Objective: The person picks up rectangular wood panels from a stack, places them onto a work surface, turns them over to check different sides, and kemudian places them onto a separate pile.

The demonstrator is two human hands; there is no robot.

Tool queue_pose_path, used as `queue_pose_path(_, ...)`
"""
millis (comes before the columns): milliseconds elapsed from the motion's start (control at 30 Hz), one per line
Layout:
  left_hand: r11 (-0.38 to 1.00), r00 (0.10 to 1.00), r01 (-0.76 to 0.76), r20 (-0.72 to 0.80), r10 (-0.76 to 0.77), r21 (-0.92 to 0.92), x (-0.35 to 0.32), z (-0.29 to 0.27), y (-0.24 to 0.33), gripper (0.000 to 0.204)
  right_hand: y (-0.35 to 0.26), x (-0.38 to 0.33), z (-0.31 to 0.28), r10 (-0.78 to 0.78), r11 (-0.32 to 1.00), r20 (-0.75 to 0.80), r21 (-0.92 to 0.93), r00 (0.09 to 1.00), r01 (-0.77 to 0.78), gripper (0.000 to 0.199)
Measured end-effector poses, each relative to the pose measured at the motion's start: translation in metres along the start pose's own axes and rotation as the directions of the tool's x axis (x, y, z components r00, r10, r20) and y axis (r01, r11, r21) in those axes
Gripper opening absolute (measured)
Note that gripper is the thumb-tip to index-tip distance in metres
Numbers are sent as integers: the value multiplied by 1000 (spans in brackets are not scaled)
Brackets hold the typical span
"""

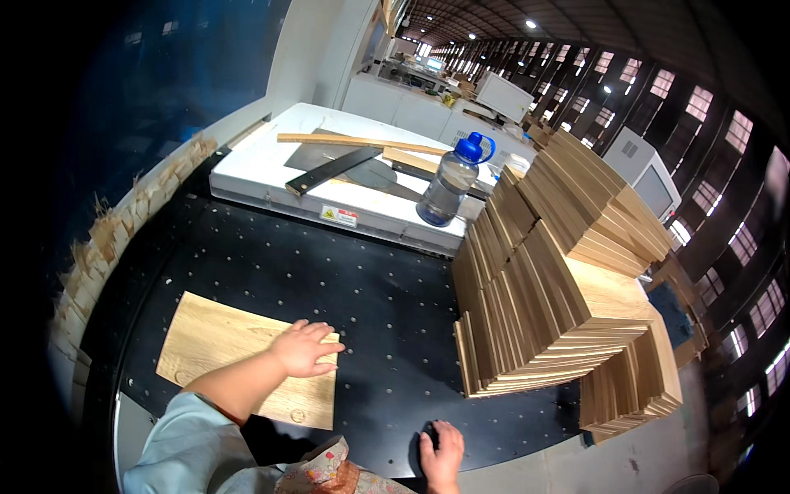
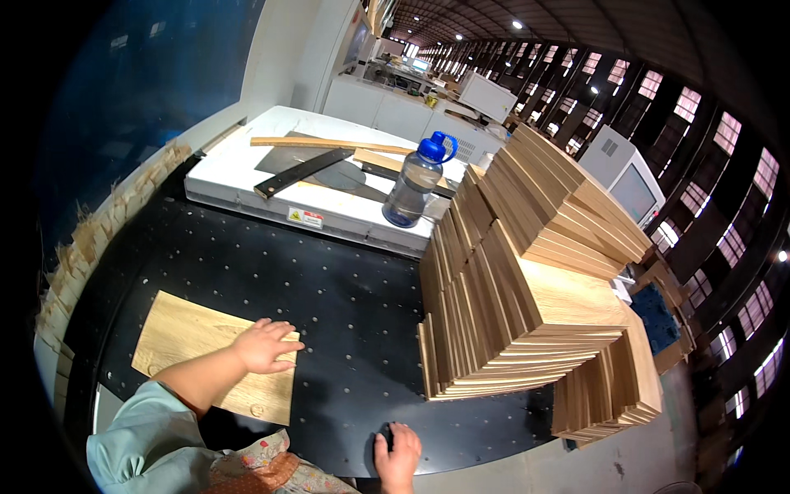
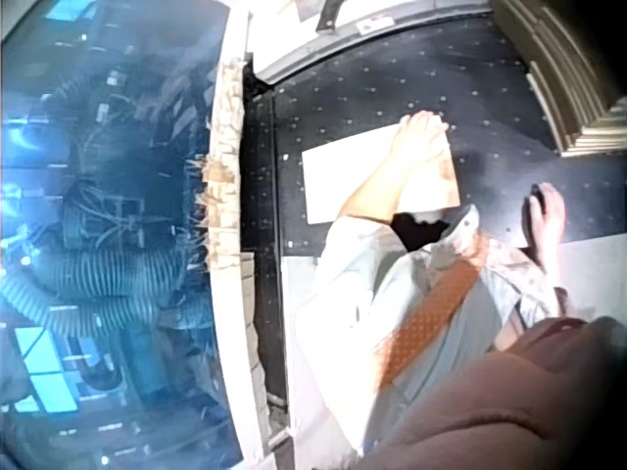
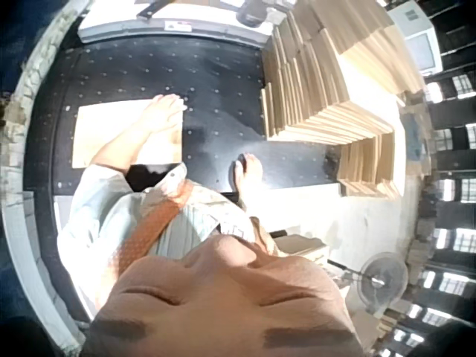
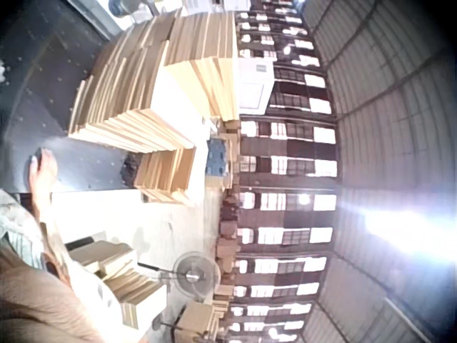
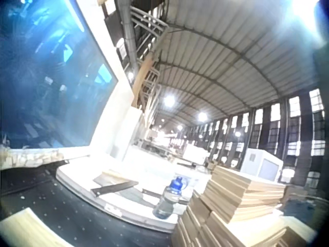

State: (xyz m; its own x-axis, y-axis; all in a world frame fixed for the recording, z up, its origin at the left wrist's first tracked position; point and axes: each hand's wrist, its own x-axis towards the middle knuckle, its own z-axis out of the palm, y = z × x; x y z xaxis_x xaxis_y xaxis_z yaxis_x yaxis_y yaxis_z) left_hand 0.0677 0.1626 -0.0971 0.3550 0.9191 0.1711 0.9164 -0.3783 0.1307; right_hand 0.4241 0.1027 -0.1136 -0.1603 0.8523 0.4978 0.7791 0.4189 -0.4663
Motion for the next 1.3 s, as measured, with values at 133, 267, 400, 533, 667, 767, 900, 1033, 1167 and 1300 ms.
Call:
queue_pose_path(133, 1000, 1000, -4, 8, 4, 1, 6, -11, 8, 46, -4, 0, -2, 90, 996, -49, 13, 995, -90, 28)
queue_pose_path(267, 992, 996, -22, -91, 11, -124, 1, -9, 4, 44, -6, -2, 1, 116, 989, -33, -85, 993, -118, 29)
queue_pose_path(400, 978, 998, 32, -45, -42, -205, 0, -2, 4, 47, -15, -4, 3, 139, 961, 40, -247, 990, -125, 34)
queue_pose_path(533, 969, 989, 60, 144, -25, -241, 6, -4, -1, 51, -14, -5, 2, 110, 922, 147, -383, 983, -46, 39)
queue_pose_path(667, 964, 989, 39, 145, 0, -265, 1, -4, -6, 53, -12, -8, 5, 97, 910, 190, -414, 977, -10, 41)
queue_pose_path(767, 952, 993, 50, 119, -14, -302, 0, -7, -10, 54, -11, -4, 9, 63, 899, 189, -437, 980, 26, 43)
queue_pose_path(900, 942, 996, 38, 91, -7, -335, -6, -4, -17, 52, -18, -1, 13, 87, 892, 172, -453, 981, 0, 40)
queue_pose_path(1033, 934, 993, 24, 119, 20, -356, -3, -10, -14, 52, -12, -7, 11, 45, 888, 164, -458, 985, 35, 38)
queue_pose_path(1167, 930, 998, 12, 58, 10, -368, -1, 1, -14, 52, -15, -5, 11, 14, 899, 149, -434, 989, 53, 34)
queue_pose_path(1300, 928, 1000, 22, 17, -17, -371, -4, 5, -16, 51, -16, -4, 10, -48, 926, 149, -364, 988, 100, 31)
